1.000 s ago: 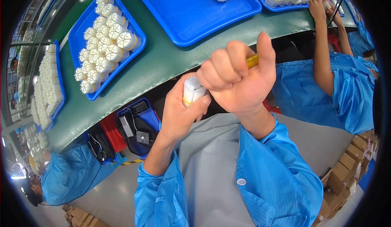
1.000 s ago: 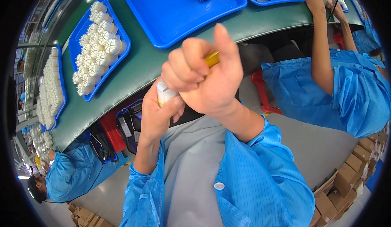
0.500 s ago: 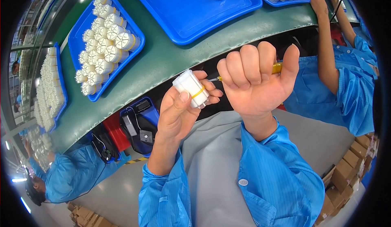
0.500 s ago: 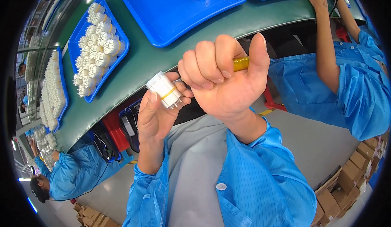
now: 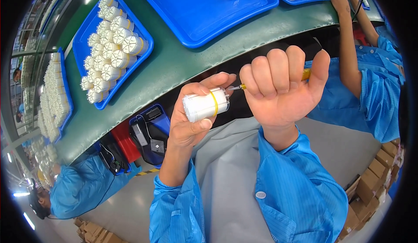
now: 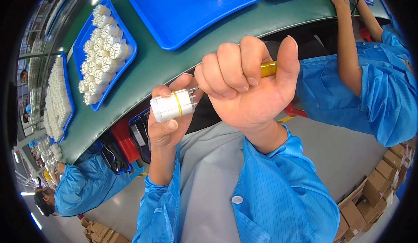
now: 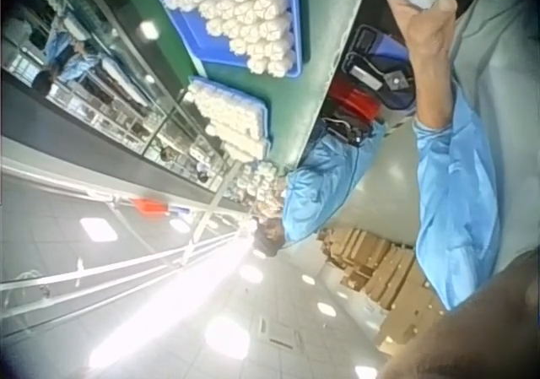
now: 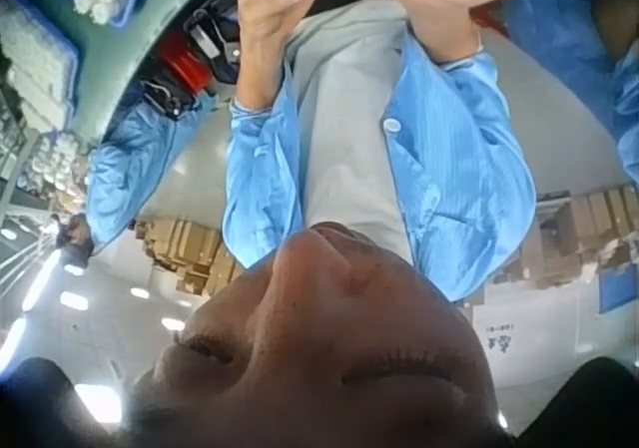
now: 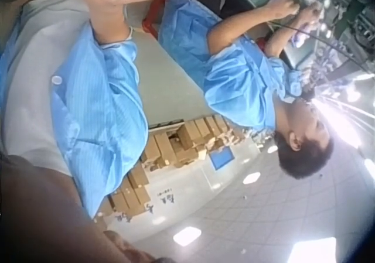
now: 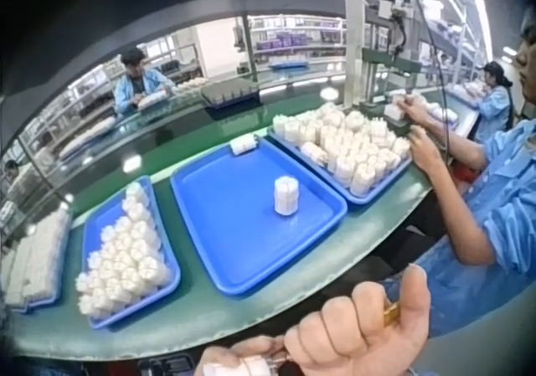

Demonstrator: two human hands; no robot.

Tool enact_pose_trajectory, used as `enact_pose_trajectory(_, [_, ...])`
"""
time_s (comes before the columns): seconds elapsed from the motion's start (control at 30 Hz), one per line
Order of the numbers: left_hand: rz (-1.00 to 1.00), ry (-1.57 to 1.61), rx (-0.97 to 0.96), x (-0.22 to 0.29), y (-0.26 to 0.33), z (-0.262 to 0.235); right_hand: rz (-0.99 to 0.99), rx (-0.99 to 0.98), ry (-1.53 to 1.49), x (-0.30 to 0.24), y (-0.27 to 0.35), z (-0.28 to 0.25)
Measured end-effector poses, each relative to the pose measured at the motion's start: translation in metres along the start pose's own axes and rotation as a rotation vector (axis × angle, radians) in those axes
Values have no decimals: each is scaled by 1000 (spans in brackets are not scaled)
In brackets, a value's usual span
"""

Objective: The person picks up bundles of small cylindrical components from a tray, prods the ends of each bundle with a pointed hand tool, and places them into an adjacent tray.

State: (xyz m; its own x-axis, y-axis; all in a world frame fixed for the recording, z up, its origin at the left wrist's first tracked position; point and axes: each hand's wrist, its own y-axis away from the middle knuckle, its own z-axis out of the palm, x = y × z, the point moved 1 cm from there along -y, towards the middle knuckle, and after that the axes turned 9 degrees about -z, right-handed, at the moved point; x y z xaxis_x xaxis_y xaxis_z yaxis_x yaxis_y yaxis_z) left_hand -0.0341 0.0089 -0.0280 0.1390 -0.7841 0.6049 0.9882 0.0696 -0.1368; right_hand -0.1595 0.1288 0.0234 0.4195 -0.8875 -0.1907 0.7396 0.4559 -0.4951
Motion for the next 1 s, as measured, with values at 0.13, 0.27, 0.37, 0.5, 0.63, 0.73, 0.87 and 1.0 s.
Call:
enact_pose_trajectory(0.13, [8,8,-57,1,1,-1,7,-29,-11,-1,1,2])
enact_pose_trajectory(0.27, [13,12,-66,2,2,0,12,-72,-28,1,0,2])
enact_pose_trajectory(0.37, [51,-123,-79,6,2,-2,14,-79,-35,2,1,1])
enact_pose_trajectory(0.5, [203,-456,-121,11,-1,-5,12,-95,-41,3,1,0])
enact_pose_trajectory(0.63, [288,-473,-113,11,-2,-4,17,-40,8,5,3,14])
enact_pose_trajectory(0.73, [49,-290,136,12,3,13,-86,-49,95,12,8,26])
enact_pose_trajectory(0.87, [-240,50,135,7,6,12,-57,-89,124,12,6,27])
enact_pose_trajectory(1.0, [-328,228,77,9,10,14,129,-126,29,11,-4,13])
